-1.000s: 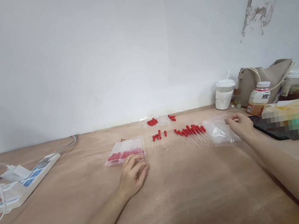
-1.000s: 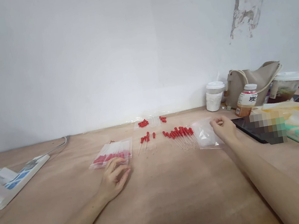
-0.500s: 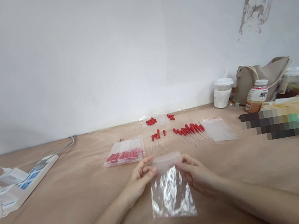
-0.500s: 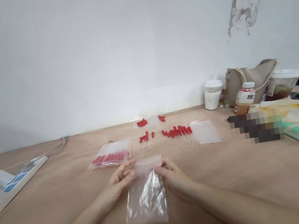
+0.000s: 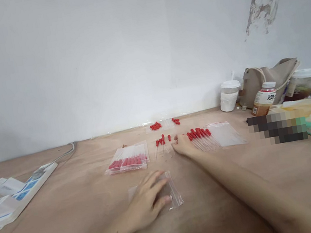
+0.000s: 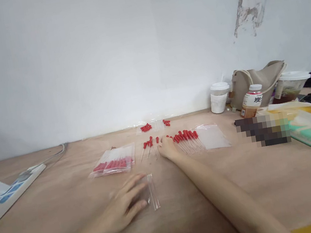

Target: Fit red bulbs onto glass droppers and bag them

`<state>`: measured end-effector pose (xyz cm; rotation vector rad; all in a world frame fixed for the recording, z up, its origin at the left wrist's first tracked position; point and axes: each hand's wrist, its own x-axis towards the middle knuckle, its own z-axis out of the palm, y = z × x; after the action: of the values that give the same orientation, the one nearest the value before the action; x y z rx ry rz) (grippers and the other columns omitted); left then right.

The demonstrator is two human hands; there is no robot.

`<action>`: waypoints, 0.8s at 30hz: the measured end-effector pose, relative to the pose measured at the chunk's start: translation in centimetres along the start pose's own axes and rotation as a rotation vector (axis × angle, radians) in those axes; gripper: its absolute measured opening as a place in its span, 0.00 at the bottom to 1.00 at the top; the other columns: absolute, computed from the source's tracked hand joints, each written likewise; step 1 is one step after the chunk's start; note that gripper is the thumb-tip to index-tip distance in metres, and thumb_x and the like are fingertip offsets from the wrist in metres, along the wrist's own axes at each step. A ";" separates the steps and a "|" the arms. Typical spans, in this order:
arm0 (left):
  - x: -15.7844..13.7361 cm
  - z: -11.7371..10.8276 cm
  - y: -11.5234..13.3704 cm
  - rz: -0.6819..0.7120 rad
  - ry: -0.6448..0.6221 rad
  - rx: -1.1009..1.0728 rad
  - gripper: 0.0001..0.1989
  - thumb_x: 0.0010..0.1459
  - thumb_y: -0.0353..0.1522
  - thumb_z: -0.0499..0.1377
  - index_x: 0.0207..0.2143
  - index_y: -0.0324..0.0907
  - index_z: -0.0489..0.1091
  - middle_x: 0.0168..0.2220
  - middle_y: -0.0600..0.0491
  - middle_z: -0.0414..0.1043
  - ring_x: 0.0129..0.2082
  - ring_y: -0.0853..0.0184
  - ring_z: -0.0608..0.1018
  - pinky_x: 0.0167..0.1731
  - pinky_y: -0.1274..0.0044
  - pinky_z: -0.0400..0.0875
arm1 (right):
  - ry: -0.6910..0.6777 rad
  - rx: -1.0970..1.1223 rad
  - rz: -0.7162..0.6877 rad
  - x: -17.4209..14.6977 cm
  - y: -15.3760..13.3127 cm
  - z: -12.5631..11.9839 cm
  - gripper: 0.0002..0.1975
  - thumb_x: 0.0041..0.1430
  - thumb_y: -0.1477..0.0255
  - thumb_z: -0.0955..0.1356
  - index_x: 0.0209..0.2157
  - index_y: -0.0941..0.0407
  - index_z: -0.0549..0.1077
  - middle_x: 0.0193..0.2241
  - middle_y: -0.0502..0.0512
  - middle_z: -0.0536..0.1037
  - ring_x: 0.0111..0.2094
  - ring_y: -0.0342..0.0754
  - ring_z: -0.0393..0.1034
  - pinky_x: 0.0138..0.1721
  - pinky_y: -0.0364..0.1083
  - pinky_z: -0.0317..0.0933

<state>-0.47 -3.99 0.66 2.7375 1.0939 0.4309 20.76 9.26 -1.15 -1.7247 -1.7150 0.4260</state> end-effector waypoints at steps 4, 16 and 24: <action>-1.9 0.0 -0.3 0.064 -0.227 0.018 0.23 0.60 0.41 0.46 0.58 0.52 0.47 0.61 0.54 0.41 0.59 0.58 0.47 0.55 0.59 0.42 | -0.027 -0.033 0.076 1.9 -0.9 2.0 0.12 0.47 0.76 0.64 0.37 0.62 0.65 0.38 0.69 0.71 0.41 0.57 0.66 0.36 0.48 0.58; 0.8 1.4 -0.8 0.084 -0.202 0.013 0.24 0.59 0.43 0.46 0.57 0.51 0.49 0.60 0.52 0.44 0.59 0.60 0.50 0.55 0.60 0.42 | 0.062 0.405 0.043 -2.5 1.9 -2.7 0.24 0.50 0.75 0.59 0.50 0.58 0.49 0.24 0.50 0.70 0.22 0.44 0.66 0.23 0.42 0.59; 1.7 2.0 -0.4 0.115 -0.169 -0.022 0.23 0.58 0.42 0.47 0.56 0.52 0.50 0.60 0.52 0.46 0.58 0.60 0.52 0.55 0.60 0.43 | 0.131 1.058 0.132 -8.5 6.0 -2.9 0.28 0.42 0.66 0.69 0.41 0.52 0.50 0.20 0.43 0.68 0.19 0.40 0.64 0.18 0.39 0.59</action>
<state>1.09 -2.64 -0.95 2.7671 0.8884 0.2193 26.48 0.79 -4.77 -1.0273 -0.9538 1.0242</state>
